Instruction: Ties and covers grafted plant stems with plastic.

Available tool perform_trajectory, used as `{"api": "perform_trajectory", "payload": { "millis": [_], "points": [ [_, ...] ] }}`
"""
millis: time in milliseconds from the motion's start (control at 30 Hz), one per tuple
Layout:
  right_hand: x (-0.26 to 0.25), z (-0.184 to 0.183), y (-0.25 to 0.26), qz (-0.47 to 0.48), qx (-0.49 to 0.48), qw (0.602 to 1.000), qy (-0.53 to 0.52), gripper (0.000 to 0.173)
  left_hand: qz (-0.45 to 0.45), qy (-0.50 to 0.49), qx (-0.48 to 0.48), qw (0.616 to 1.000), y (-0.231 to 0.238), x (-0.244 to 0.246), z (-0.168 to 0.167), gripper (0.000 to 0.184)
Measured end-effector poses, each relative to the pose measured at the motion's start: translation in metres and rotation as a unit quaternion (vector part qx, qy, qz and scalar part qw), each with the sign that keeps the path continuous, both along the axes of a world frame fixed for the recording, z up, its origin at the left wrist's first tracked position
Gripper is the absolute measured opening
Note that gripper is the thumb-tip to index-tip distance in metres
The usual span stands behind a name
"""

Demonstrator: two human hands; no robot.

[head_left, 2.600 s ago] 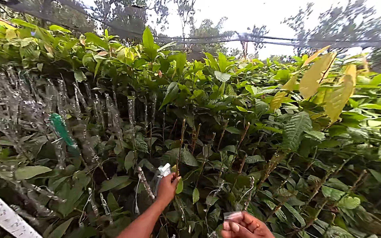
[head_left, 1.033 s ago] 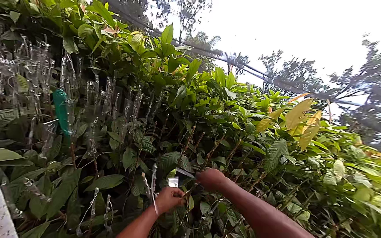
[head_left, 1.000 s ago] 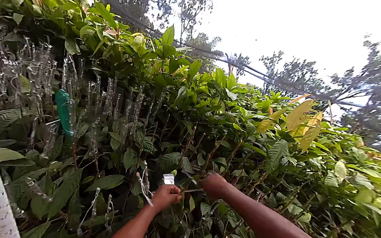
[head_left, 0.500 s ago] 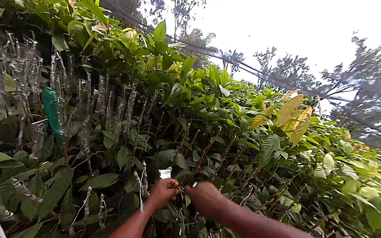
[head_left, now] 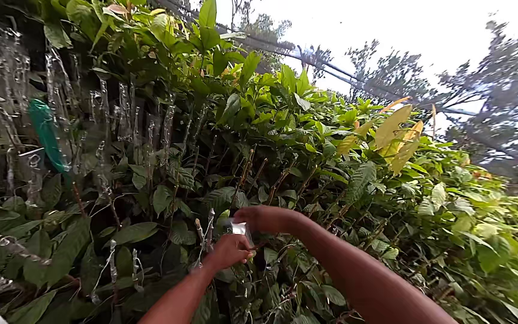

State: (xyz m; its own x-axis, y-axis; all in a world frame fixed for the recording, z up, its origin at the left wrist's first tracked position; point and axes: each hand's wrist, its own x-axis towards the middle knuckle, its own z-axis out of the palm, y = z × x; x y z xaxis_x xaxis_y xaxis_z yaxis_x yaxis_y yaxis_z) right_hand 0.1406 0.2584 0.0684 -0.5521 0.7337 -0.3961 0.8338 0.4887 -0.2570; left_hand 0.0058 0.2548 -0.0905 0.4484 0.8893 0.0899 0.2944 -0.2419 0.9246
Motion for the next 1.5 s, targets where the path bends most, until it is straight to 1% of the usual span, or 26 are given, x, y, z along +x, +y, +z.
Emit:
{"api": "perform_trajectory", "payload": {
  "millis": [33, 100, 167, 233, 300, 367, 433, 467, 533, 567, 633, 700, 800, 900, 933, 967, 1033, 1067, 1100, 1167, 1200, 1233, 1300, 1367, 1433, 1500],
  "points": [
    [0.021, -0.003, 0.017, -0.017, 0.015, 0.998, -0.054, 0.036, -0.012, -0.001, -0.002, 1.0, 0.001, -0.002, -0.002, 0.025],
    [0.05, -0.029, 0.017, -0.031, 0.059, 0.987, -0.144, 0.036, 0.033, -0.032, 0.008, 0.999, 0.007, -0.016, -0.005, 0.02],
    [0.067, -0.052, 0.003, -0.053, 0.046, 0.99, -0.121, 0.032, 0.095, -0.063, -0.004, 0.993, 0.013, -0.028, -0.006, 0.02],
    [0.064, -0.059, -0.017, -0.084, 0.073, 0.988, -0.106, 0.028, 0.132, -0.076, -0.025, 0.988, 0.016, -0.03, -0.004, 0.021],
    [0.026, -0.048, -0.058, -0.047, 0.101, 0.985, -0.131, 0.027, 0.135, -0.076, -0.029, 0.988, 0.018, -0.022, 0.002, 0.022],
    [-0.012, -0.034, -0.085, 0.015, 0.083, 0.993, -0.088, 0.033, 0.102, -0.027, 0.008, 0.994, 0.015, -0.009, 0.003, 0.022],
    [-0.018, -0.01, -0.064, 0.015, 0.046, 0.998, 0.039, 0.03, 0.06, 0.008, 0.093, 0.994, 0.005, 0.003, 0.0, 0.024],
    [-0.008, 0.004, -0.04, -0.001, 0.031, 0.997, 0.064, 0.034, 0.037, 0.024, 0.121, 0.992, 0.002, 0.006, -0.001, 0.027],
    [0.027, 0.013, 0.001, -0.039, 0.098, 0.993, -0.046, 0.037, 0.024, 0.065, 0.142, 0.987, 0.006, 0.004, -0.002, 0.028],
    [0.039, 0.005, 0.002, -0.057, 0.138, 0.982, -0.115, 0.034, 0.048, 0.07, 0.143, 0.986, 0.01, -0.002, 0.0, 0.029],
    [0.045, -0.02, -0.024, -0.074, 0.136, 0.977, -0.147, 0.03, 0.12, 0.056, 0.132, 0.982, 0.019, -0.019, 0.001, 0.029],
    [0.034, -0.037, -0.065, -0.063, 0.105, 0.985, -0.123, 0.026, 0.164, 0.033, 0.107, 0.98, 0.023, -0.027, 0.003, 0.027],
    [0.002, -0.039, -0.108, 0.008, 0.068, 0.997, -0.047, 0.033, 0.126, 0.038, 0.095, 0.987, 0.014, -0.012, 0.009, 0.028],
    [0.003, -0.002, -0.069, 0.014, 0.071, 0.992, 0.106, 0.033, 0.048, 0.063, 0.134, 0.988, -0.01, 0.002, 0.011, 0.029],
    [0.016, 0.015, -0.047, 0.004, 0.094, 0.993, 0.074, 0.037, 0.026, 0.094, 0.168, 0.981, -0.01, 0.004, 0.008, 0.029],
    [0.028, 0.024, -0.036, -0.02, 0.132, 0.991, -0.007, 0.038, 0.015, 0.115, 0.183, 0.976, -0.008, 0.002, 0.008, 0.033],
    [0.026, 0.019, -0.05, -0.049, 0.181, 0.975, -0.123, 0.032, 0.042, 0.107, 0.186, 0.976, -0.004, -0.01, 0.015, 0.035],
    [0.015, 0.012, -0.066, -0.041, 0.171, 0.977, -0.124, 0.031, 0.062, 0.09, 0.183, 0.977, -0.004, -0.013, 0.018, 0.033],
    [0.004, 0.007, -0.077, -0.026, 0.152, 0.985, -0.081, 0.029, 0.075, 0.076, 0.175, 0.979, -0.006, -0.012, 0.018, 0.031],
    [-0.001, 0.014, -0.065, -0.009, 0.14, 0.99, 0.026, 0.029, 0.069, 0.081, 0.155, 0.982, -0.011, -0.002, 0.017, 0.032],
    [0.007, 0.023, -0.05, -0.014, 0.152, 0.988, 0.007, 0.032, 0.05, 0.093, 0.172, 0.979, -0.01, 0.002, 0.013, 0.033],
    [0.016, 0.026, -0.04, -0.021, 0.182, 0.981, -0.058, 0.033, 0.041, 0.101, 0.176, 0.978, -0.009, 0.002, 0.012, 0.035],
    [0.017, 0.018, -0.051, -0.01, 0.22, 0.965, -0.14, 0.033, 0.064, 0.084, 0.168, 0.98, -0.005, -0.009, 0.019, 0.037],
    [0.004, 0.01, -0.071, 0.0, 0.188, 0.979, -0.075, 0.03, 0.101, 0.049, 0.147, 0.983, -0.007, -0.01, 0.025, 0.031],
    [0.004, 0.017, -0.059, -0.017, 0.158, 0.987, 0.034, 0.032, 0.104, 0.038, 0.148, 0.983, -0.01, -0.001, 0.022, 0.028],
    [0.019, 0.021, -0.042, -0.008, 0.221, 0.974, -0.047, 0.036, 0.08, 0.034, 0.182, 0.979, -0.008, 0.0, 0.015, 0.034]
  ]
}}
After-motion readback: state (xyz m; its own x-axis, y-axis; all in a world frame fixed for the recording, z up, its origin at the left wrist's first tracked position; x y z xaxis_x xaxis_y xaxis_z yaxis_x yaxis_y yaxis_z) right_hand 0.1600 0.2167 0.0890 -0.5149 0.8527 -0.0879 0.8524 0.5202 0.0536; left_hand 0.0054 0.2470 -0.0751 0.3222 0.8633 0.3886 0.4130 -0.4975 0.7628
